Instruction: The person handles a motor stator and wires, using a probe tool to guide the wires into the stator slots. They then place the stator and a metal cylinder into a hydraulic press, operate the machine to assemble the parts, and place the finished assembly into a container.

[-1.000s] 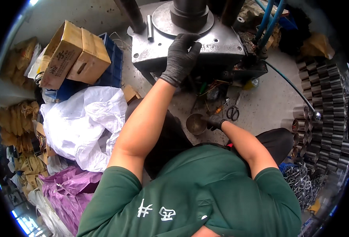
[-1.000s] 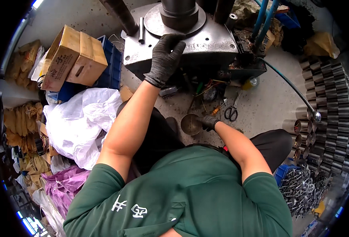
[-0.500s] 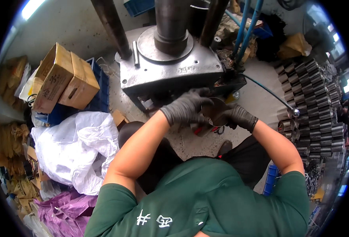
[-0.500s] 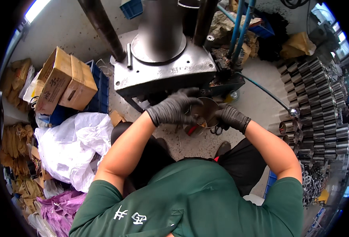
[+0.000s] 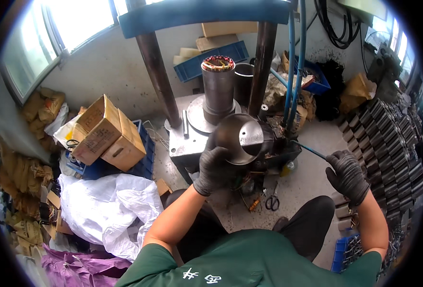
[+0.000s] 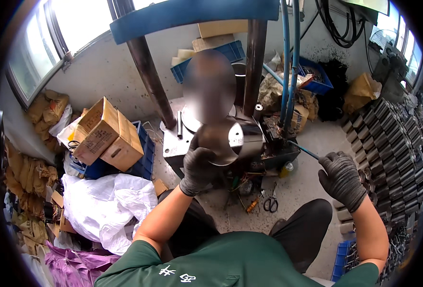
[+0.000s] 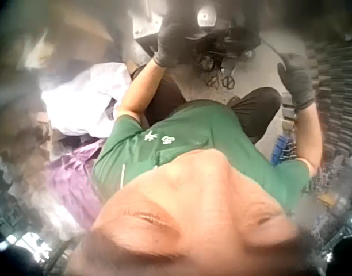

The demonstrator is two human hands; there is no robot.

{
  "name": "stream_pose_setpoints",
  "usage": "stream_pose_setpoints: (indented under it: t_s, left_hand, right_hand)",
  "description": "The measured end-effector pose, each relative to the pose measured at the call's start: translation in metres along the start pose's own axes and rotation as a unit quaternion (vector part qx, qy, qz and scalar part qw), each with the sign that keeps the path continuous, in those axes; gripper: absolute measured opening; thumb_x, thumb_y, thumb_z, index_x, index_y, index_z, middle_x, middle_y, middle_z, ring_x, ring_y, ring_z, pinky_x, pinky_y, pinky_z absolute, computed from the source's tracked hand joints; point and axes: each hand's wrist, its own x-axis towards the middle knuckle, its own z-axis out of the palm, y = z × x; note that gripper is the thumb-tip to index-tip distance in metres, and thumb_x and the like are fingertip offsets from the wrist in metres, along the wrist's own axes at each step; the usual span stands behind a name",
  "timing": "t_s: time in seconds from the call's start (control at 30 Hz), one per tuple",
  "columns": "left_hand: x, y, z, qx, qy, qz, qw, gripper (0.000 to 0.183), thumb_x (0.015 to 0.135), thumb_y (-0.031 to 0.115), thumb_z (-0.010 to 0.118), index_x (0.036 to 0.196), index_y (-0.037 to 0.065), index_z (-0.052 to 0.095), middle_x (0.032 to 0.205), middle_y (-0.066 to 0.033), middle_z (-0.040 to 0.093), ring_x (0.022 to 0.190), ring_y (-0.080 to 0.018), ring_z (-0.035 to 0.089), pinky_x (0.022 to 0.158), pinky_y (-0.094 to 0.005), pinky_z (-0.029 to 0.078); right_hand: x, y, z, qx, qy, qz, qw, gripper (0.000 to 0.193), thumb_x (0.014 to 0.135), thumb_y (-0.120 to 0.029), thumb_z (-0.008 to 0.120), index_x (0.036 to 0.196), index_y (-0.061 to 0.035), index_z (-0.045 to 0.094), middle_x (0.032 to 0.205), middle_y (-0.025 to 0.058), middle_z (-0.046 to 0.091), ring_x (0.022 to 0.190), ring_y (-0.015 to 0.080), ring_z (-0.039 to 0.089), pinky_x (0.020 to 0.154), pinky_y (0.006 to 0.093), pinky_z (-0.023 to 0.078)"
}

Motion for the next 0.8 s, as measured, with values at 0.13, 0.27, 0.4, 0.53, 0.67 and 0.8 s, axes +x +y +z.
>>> stream_pose_setpoints:
  t_s: [0.13, 0.27, 0.4, 0.53, 0.67, 0.8]
  left_hand:
    - [0.023, 0.042, -0.009, 0.431, 0.021, 0.341, 0.835, 0.058, 0.074, 0.007, 0.086, 0.126, 0.009, 0.06, 0.147, -0.0212, 0.053, 0.131, -0.0368, 0.058, 0.102, -0.0451, 0.054]
    - [0.062, 0.083, -0.036, 0.683, 0.036, 0.471, 0.558, 0.04, 0.069, -0.001, 0.094, 0.092, 0.007, 0.062, 0.122, -0.0135, 0.062, 0.098, -0.0275, 0.066, 0.084, -0.038, 0.055]
    - [0.098, 0.108, -0.054, 0.703, 0.063, 0.451, 0.546, 0.039, 0.072, -0.005, 0.091, 0.093, 0.005, 0.061, 0.111, -0.0086, 0.063, 0.096, -0.0211, 0.064, 0.084, -0.0343, 0.053]
    - [0.135, 0.112, -0.055, 0.655, 0.079, 0.419, 0.623, 0.033, 0.076, -0.003, 0.088, 0.093, 0.004, 0.061, 0.107, -0.0062, 0.064, 0.092, -0.0181, 0.062, 0.083, -0.0322, 0.052]
    - [0.166, 0.123, -0.041, 0.637, 0.109, 0.4, 0.65, 0.027, 0.08, 0.007, 0.087, 0.094, 0.003, 0.064, 0.099, -0.0056, 0.066, 0.089, -0.0174, 0.062, 0.078, -0.0324, 0.052]
    - [0.208, 0.168, -0.043, 0.658, 0.071, 0.316, 0.68, 0.021, 0.089, 0.008, 0.082, 0.098, 0.001, 0.064, 0.097, -0.0048, 0.07, 0.089, -0.0146, 0.064, 0.082, -0.0307, 0.053]
  right_hand:
    - [-0.004, 0.024, 0.037, 0.053, 0.056, 0.059, 0.995, 0.027, 0.081, -0.005, 0.07, 0.107, -0.0031, 0.07, 0.095, 0.0187, 0.068, 0.087, 0.0407, 0.066, 0.077, 0.049, 0.055]
    - [0.036, 0.034, 0.041, 0.037, 0.201, 0.034, 0.978, 0.026, 0.084, -0.004, 0.07, 0.109, -0.0053, 0.068, 0.098, 0.0195, 0.07, 0.086, 0.0409, 0.069, 0.074, 0.0477, 0.056]
    - [0.108, 0.055, 0.045, 0.075, 0.279, 0.041, 0.957, 0.022, 0.089, -0.015, 0.07, 0.109, -0.0063, 0.068, 0.1, 0.0181, 0.071, 0.088, 0.0386, 0.07, 0.076, 0.0462, 0.058]
    - [0.137, 0.077, 0.023, 0.073, 0.248, 0.088, 0.962, 0.031, 0.097, -0.035, 0.069, 0.103, -0.0046, 0.071, 0.097, 0.017, 0.072, 0.084, 0.035, 0.072, 0.075, 0.0453, 0.058]
    - [0.144, 0.094, 0.025, 0.074, 0.175, 0.124, 0.974, 0.046, 0.099, -0.049, 0.064, 0.099, -0.0037, 0.073, 0.084, 0.017, 0.071, 0.079, 0.0337, 0.072, 0.075, 0.0465, 0.058]
    - [0.145, 0.082, 0.021, 0.097, 0.119, 0.156, 0.976, 0.041, 0.098, -0.043, 0.062, 0.102, -0.0046, 0.075, 0.081, 0.0179, 0.071, 0.082, 0.0342, 0.073, 0.079, 0.0481, 0.059]
